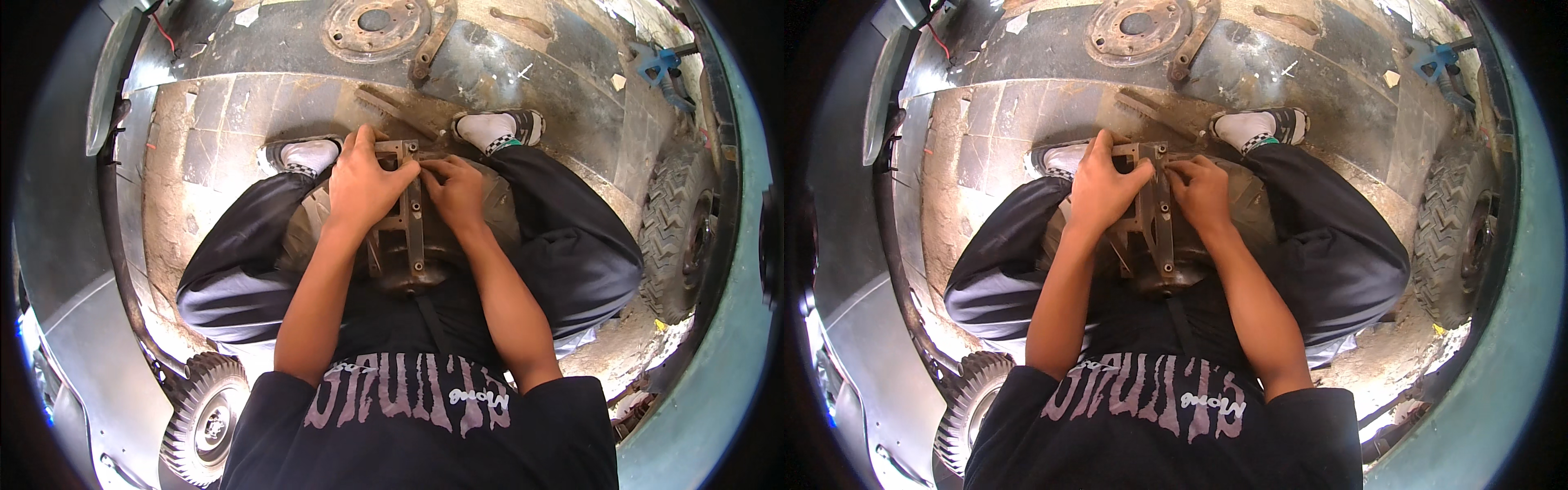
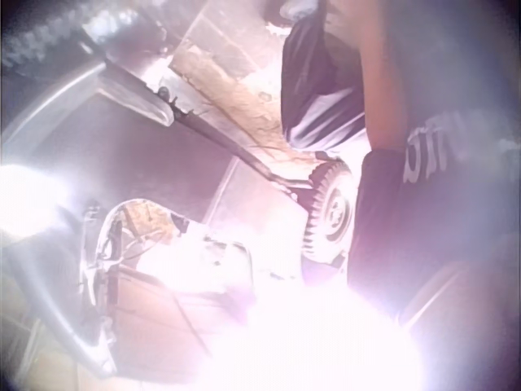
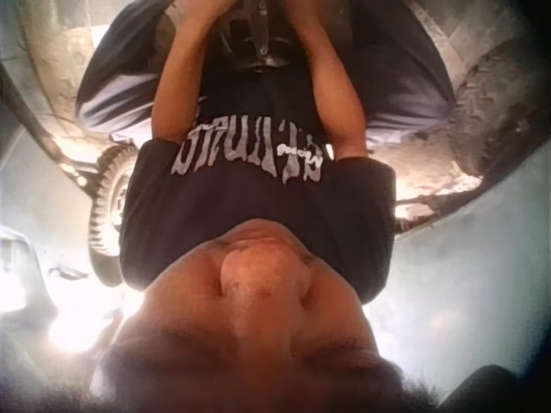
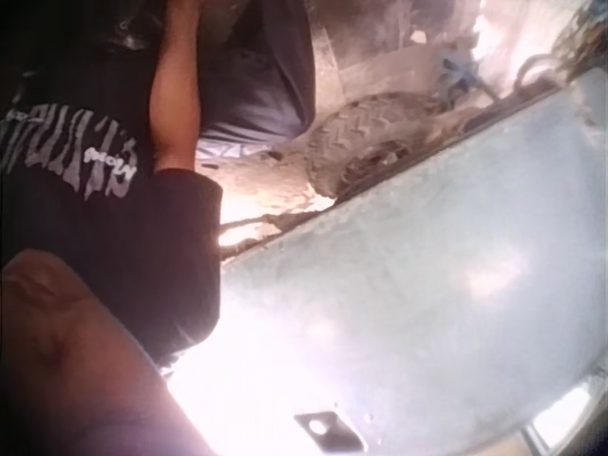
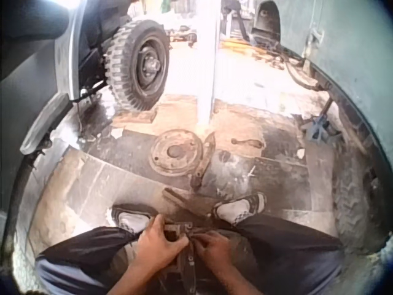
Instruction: The person sits on the floor and assembles a metal bracket by inserting small pins into its holes. They repeatedly adjust the bracket and insert pins one at a time, occasionally picking up additional pins from the floor.
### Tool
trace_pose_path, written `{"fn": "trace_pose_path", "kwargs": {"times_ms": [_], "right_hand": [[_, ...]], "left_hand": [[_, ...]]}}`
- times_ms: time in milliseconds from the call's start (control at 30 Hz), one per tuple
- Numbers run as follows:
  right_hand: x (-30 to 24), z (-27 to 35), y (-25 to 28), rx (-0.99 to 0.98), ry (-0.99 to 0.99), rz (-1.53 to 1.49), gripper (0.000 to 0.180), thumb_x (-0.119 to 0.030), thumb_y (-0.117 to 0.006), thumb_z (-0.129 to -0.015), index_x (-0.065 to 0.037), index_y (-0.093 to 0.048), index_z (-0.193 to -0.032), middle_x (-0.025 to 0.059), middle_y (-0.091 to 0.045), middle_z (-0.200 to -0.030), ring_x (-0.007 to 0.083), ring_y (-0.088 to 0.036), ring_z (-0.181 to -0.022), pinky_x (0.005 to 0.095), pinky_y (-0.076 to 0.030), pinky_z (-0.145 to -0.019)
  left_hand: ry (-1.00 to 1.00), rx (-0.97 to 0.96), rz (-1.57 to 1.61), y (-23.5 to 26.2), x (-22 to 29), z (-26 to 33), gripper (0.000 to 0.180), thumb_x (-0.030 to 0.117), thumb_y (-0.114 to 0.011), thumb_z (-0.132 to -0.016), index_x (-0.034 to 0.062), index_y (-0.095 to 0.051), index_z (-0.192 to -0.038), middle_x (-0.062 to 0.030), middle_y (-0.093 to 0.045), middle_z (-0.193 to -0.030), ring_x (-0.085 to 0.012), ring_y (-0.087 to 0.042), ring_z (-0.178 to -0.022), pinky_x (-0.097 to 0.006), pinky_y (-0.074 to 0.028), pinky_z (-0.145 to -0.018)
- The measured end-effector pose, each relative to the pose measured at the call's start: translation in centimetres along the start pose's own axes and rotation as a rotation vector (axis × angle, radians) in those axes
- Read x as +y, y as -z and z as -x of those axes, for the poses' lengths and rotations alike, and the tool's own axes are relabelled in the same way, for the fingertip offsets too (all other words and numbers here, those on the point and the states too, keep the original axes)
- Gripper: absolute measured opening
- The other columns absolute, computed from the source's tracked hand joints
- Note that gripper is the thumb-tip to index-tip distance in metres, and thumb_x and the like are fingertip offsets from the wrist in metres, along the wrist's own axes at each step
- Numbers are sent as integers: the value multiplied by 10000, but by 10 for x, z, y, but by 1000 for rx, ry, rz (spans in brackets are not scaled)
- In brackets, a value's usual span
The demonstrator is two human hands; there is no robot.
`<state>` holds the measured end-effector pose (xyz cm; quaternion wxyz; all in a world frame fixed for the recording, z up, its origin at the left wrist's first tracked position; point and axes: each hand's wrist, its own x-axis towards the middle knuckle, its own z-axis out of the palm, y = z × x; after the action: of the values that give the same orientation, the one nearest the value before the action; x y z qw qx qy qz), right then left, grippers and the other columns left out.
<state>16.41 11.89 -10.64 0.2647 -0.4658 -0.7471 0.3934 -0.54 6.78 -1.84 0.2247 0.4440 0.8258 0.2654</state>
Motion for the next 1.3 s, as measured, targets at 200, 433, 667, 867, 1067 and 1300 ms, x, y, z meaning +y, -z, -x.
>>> {"fn": "trace_pose_path", "kwargs": {"times_ms": [200,433,667,867,1067,1300], "right_hand": [[13,-20,-16,54,68,65,121,-102,-840,-882,-65,-859,-995,174,-728,-883,399,-737,-844,487,-592,-783],[12,-21,-4,206,-48,6,119,-112,-823,-908,-50,-857,-1004,181,-732,-879,387,-739,-844,461,-583,-755],[-1,-29,13,14,-218,-137,156,-167,-831,-917,-55,-866,-1020,195,-774,-930,385,-750,-856,457,-579,-792],[-7,-9,-1,-21,-39,-11,149,-161,-841,-896,-93,-875,-1025,186,-787,-962,385,-763,-919,465,-592,-844],[-5,-2,-6,-93,29,263,192,-148,-834,-877,-98,-865,-1060,196,-801,-1012,409,-762,-977,499,-594,-905],[-47,4,32,-23,-325,62,207,-183,-861,-914,-112,-869,-1108,173,-827,-1106,354,-788,-1024,441,-595,-955]], "left_hand": [[-11,-11,-16,0,2,-2,483,315,-836,-844,-13,-665,-1154,-227,-753,-1134,-427,-741,-1085,-504,-576,-941],[-4,-23,19,3,2,-2,461,303,-839,-862,-9,-667,-1155,-231,-771,-1095,-416,-757,-1065,-481,-578,-947],[78,78,162,-1,4,1,610,377,-906,-813,-16,-694,-1229,-260,-780,-1180,-429,-761,-1126,-500,-595,-985],[122,-22,242,-2,-12,-1,745,454,-925,-844,-55,-686,-1332,-215,-796,-1210,-326,-762,-1175,-411,-565,-1038],[137,-5,293,-5,-10,-4,769,497,-932,-788,-54,-692,-1268,-251,-794,-1185,-382,-773,-1153,-453,-586,-1031],[144,5,314,-6,-12,-2,784,514,-933,-772,-50,-699,-1264,-232,-800,-1198,-355,-774,-1158,-443,-583,-1039]]}}
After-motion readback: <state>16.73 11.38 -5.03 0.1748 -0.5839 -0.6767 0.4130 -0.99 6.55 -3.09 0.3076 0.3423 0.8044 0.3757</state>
